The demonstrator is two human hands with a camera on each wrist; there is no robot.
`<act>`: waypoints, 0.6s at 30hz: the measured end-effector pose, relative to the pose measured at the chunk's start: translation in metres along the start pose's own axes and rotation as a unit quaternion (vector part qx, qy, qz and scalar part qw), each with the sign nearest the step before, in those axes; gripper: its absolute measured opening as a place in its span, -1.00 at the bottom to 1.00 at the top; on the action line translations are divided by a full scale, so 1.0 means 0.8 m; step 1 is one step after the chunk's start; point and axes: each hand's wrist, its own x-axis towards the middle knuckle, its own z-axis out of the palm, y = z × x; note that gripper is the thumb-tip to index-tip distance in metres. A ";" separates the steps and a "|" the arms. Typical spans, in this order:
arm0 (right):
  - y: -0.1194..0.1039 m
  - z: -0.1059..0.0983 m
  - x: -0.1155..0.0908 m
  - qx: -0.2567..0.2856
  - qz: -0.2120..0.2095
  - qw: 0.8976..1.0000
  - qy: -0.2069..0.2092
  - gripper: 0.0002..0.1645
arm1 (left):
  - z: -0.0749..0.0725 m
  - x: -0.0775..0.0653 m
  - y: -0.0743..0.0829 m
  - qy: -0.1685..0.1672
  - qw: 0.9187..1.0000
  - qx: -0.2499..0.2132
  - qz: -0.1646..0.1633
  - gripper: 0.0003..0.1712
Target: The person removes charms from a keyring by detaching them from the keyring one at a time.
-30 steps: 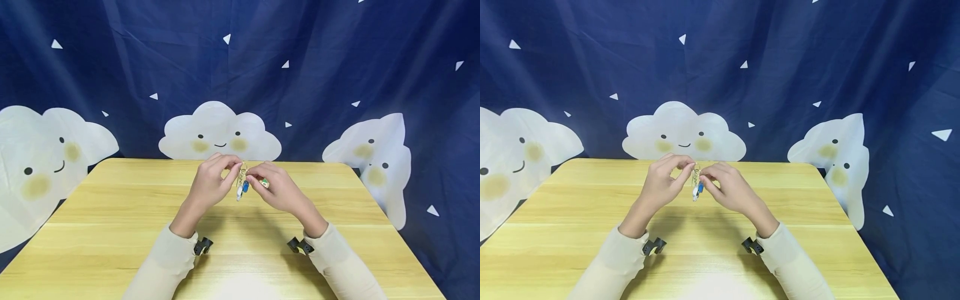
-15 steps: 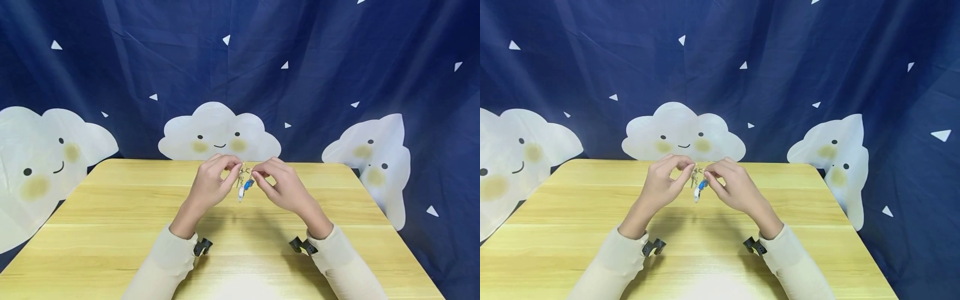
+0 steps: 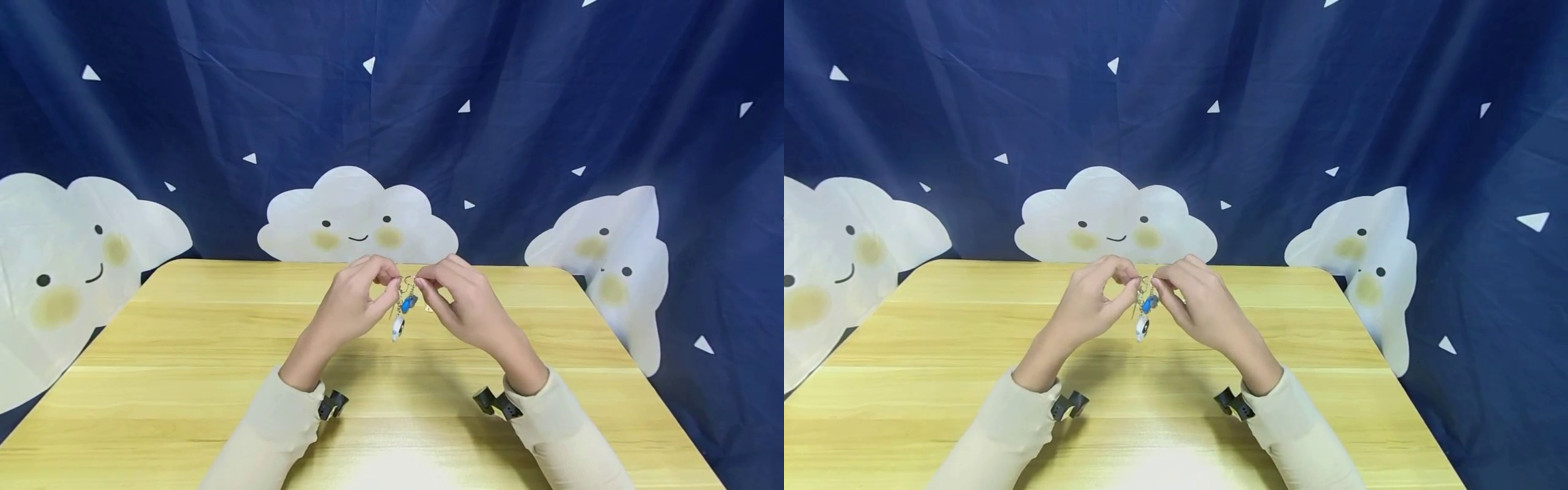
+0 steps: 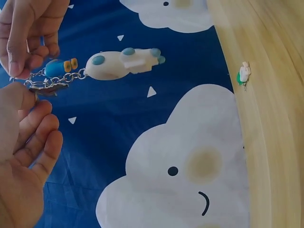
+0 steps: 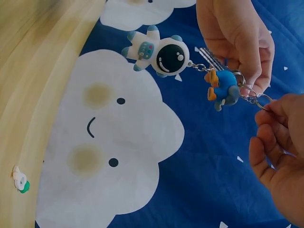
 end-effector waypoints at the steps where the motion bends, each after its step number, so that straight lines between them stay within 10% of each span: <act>1: 0.000 0.000 0.000 0.000 -0.001 1.000 0.000 -0.68 | 0.000 0.000 0.000 -0.004 1.000 0.001 -0.003 -0.94; 18: 0.000 0.002 -0.002 0.041 0.023 0.998 -0.029 -0.95 | -0.001 0.002 -0.004 0.025 0.999 0.017 0.012 -0.92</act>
